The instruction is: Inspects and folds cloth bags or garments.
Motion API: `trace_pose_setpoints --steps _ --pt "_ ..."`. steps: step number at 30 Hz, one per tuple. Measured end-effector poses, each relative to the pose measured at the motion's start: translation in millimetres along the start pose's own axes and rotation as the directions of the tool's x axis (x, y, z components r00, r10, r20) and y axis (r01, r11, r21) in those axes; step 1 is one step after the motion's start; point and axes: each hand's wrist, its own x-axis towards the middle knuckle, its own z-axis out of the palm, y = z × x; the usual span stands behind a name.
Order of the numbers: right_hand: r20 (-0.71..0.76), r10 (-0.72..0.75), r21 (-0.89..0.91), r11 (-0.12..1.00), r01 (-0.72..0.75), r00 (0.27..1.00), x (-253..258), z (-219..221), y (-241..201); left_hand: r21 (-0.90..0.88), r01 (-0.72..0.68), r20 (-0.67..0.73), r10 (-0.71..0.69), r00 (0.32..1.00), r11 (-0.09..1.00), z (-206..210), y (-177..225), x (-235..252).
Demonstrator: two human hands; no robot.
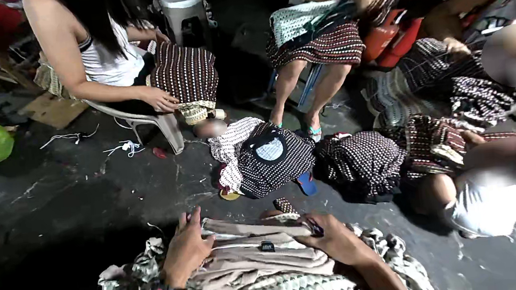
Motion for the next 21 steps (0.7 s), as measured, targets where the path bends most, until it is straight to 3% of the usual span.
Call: trace_pose_setpoints --steps 4,6,9,12,15,21 --pt "-0.109 -0.201 -0.010 0.980 0.201 0.974 -30 11 3 0.113 -0.100 0.251 0.069 0.965 0.988 4 2 25" --pt "-0.158 -0.267 -0.004 0.963 0.270 0.951 -42 15 4 0.107 -0.155 0.279 0.120 0.953 0.982 3 2 21" --pt "-0.211 -0.373 0.023 0.922 0.387 0.903 -54 21 8 0.090 -0.288 -0.002 0.289 0.957 0.953 9 -9 -12" --pt "-0.252 -0.431 0.064 0.886 0.460 0.866 -58 26 13 0.127 -0.437 -0.350 0.452 0.821 0.891 20 -26 -50" --pt "-0.254 -0.440 0.093 0.875 0.474 0.861 -59 27 14 0.177 -0.451 -0.444 0.480 0.757 0.875 24 -32 -80" --pt "-0.243 -0.466 0.135 0.852 0.506 0.851 -58 25 20 0.216 -0.423 -0.532 0.470 0.705 0.880 35 -32 -95"
